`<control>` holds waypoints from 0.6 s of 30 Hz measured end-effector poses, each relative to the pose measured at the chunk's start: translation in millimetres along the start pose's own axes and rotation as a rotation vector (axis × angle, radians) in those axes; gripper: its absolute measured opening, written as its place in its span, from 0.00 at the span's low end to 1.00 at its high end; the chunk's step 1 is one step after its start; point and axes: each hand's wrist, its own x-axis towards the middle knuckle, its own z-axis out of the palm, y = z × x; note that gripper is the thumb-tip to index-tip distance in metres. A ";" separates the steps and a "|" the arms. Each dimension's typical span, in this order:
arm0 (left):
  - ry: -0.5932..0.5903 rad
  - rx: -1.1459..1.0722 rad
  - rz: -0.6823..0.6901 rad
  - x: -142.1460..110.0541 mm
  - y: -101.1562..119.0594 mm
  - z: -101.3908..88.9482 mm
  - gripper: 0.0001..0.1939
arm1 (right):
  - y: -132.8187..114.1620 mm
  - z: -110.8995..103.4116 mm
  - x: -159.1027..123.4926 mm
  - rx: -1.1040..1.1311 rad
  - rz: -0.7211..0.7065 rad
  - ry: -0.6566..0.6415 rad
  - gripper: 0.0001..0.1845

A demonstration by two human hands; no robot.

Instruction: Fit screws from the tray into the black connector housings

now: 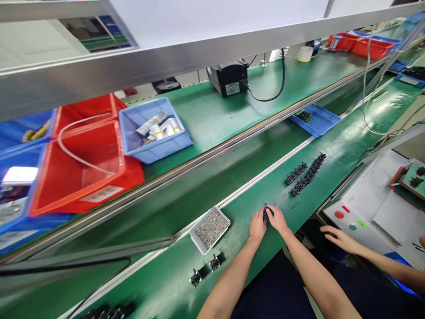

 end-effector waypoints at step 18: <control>0.254 0.107 -0.311 -128.2 -91.6 -130.3 0.15 | -56.5 103.6 -127.4 -0.125 -0.186 -0.141 0.29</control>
